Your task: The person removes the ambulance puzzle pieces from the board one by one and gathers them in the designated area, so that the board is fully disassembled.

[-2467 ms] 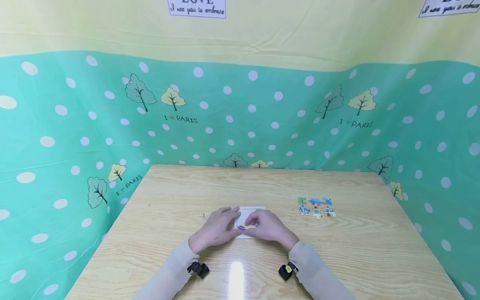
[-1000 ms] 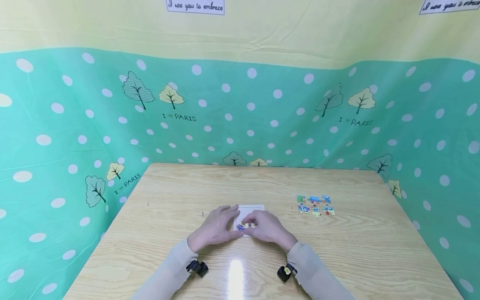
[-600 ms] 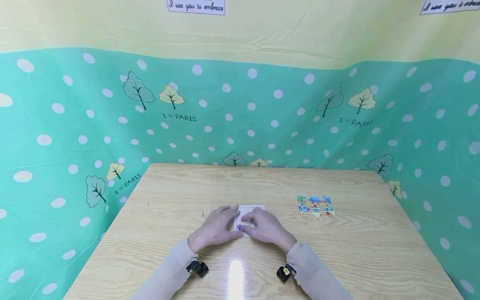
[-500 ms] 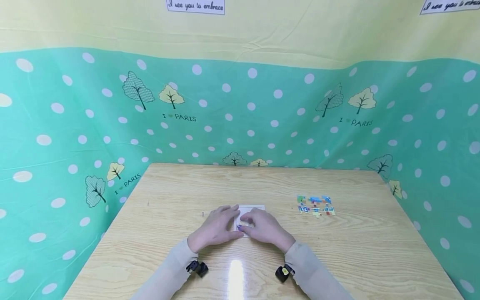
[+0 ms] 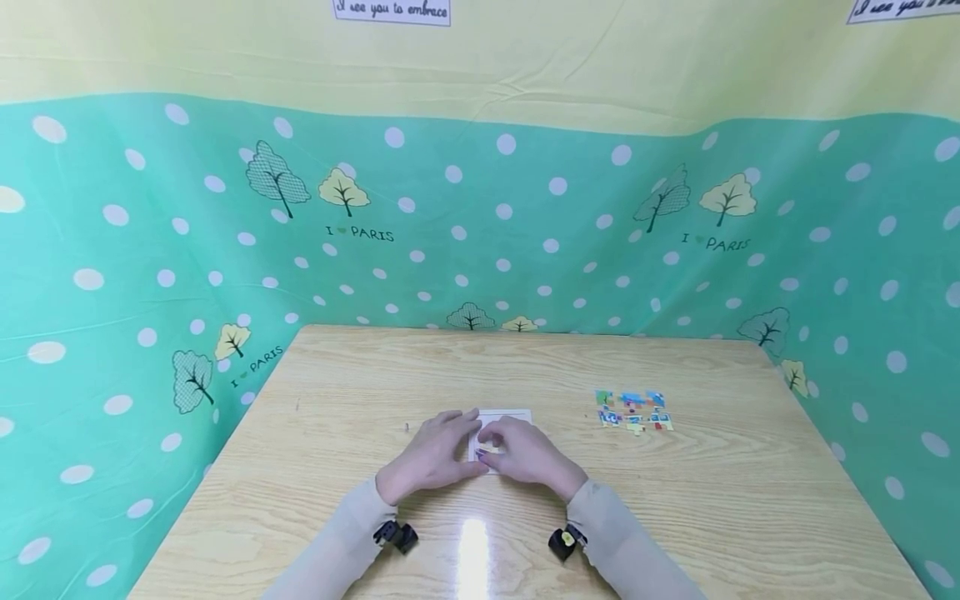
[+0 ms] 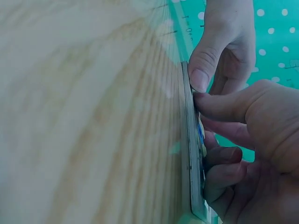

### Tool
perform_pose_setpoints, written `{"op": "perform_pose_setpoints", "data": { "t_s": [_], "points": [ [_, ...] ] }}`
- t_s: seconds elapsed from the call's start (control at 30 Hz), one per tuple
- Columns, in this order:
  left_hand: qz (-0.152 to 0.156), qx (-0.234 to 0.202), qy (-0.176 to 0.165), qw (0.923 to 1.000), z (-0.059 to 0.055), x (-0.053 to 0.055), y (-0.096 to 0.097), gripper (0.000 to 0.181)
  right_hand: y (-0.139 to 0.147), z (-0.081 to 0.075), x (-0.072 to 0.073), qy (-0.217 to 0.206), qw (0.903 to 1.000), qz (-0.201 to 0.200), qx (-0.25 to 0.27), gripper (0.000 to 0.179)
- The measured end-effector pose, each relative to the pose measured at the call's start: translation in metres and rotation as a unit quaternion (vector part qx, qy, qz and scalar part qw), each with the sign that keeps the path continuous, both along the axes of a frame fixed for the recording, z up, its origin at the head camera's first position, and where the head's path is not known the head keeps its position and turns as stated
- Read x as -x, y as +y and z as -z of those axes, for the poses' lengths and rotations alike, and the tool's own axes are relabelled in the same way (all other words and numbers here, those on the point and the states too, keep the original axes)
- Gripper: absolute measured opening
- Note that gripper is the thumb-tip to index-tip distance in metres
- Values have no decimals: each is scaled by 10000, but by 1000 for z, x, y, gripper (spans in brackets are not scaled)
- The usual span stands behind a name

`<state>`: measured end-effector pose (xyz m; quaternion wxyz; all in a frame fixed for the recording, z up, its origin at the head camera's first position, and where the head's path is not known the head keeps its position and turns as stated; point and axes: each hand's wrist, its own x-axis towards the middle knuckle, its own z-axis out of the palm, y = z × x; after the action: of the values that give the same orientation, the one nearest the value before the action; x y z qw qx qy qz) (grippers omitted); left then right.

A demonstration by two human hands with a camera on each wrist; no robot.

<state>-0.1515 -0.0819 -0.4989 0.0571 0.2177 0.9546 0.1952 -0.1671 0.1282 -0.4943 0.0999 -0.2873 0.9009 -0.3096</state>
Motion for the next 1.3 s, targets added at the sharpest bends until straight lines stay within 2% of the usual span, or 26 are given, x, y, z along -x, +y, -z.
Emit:
{"op": "perform_pose_setpoints", "data": {
  "t_s": [0.4,0.77,1.3],
  "points": [
    [10,-16,-40,10000,0,1,0,80,-2,-1,7,-372,9992,46,123,23],
    [30,-27,6,10000,1,1,0,80,-1,3,7,-396,9984,327,227,22],
    [45,-33,23,10000,-1,1,-1,80,-2,6,11,-691,9963,297,408,23]
  ]
}}
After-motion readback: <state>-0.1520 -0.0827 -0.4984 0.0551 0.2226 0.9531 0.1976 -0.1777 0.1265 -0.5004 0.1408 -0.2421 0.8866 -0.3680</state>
